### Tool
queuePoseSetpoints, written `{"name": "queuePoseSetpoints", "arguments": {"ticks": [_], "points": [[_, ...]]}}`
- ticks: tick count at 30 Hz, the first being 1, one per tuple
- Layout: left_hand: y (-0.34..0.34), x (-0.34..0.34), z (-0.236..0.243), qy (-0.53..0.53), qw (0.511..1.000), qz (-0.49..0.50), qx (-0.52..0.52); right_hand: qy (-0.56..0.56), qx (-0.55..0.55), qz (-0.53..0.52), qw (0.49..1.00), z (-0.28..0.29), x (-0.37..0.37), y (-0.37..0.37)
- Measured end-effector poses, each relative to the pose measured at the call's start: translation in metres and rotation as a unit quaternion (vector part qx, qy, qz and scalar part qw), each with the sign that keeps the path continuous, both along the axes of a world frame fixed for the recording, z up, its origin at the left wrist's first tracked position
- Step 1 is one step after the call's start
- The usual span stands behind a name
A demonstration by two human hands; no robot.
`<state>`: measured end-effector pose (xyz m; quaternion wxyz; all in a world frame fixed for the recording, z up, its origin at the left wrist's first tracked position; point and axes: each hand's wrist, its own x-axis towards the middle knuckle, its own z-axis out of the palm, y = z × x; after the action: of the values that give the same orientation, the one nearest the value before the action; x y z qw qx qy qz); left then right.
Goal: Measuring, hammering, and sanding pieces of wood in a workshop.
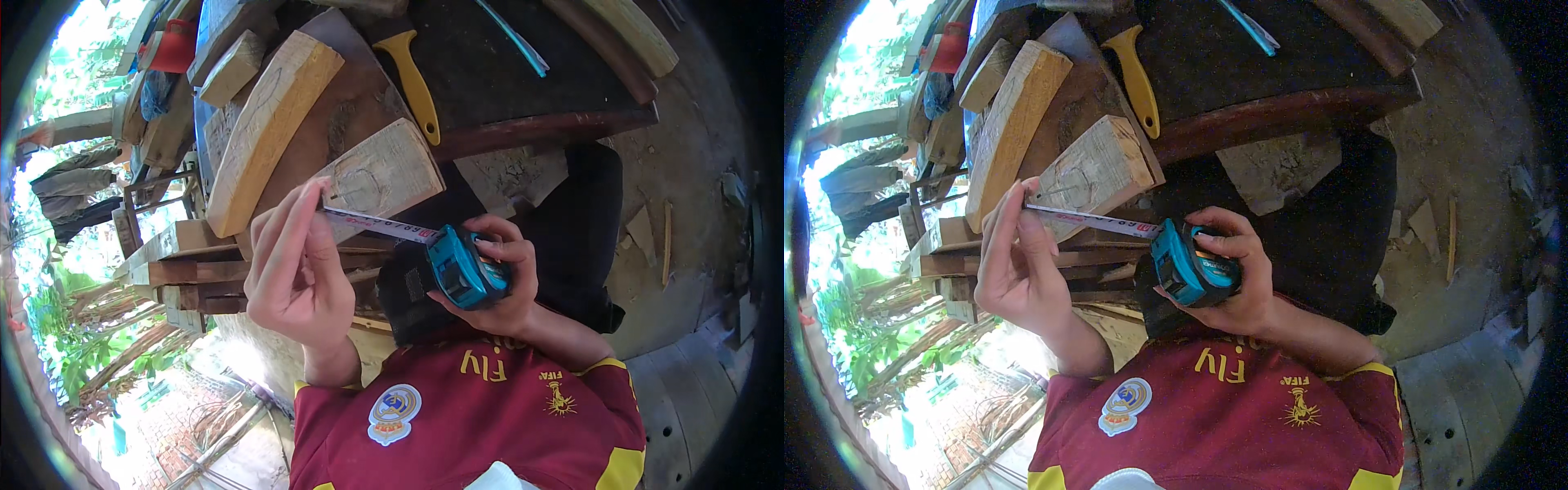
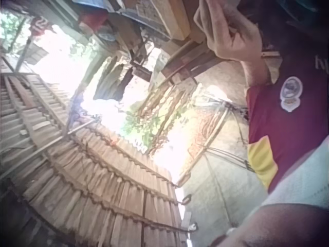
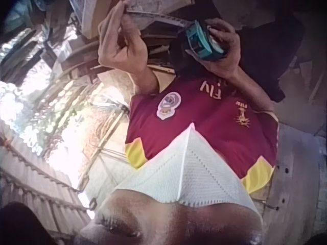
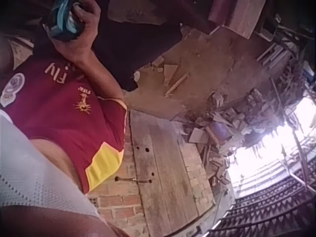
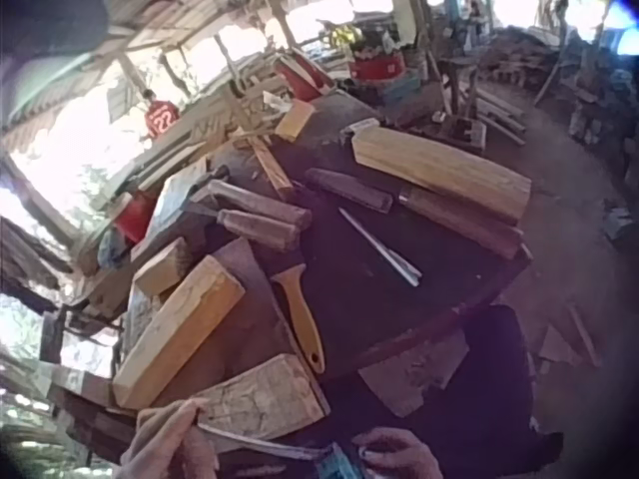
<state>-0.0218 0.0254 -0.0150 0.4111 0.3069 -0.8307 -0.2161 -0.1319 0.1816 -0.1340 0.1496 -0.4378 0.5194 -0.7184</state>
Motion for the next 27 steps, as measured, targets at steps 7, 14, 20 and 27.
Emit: {"name": "queuePoseSetpoints", "arguments": {"ticks": [7,14,20,27], "points": [[-0.005,0.002,-0.002,-0.043,0.996,-0.041,-0.069,-0.034,0.011,0.023,0.999,-0.008,0.001,0.0],[-0.004,-0.001,-0.002,-0.059,0.992,-0.037,-0.104,-0.041,0.031,0.023,0.998,-0.013,-0.001,-0.001],[-0.005,-0.005,0.003,-0.066,0.988,-0.018,-0.138,-0.03,0.06,0.033,0.997,-0.012,-0.004,-0.007],[-0.01,-0.003,0.002,-0.088,0.983,-0.026,-0.161,-0.033,0.043,0.035,0.998,-0.013,-0.005,-0.009]]}}
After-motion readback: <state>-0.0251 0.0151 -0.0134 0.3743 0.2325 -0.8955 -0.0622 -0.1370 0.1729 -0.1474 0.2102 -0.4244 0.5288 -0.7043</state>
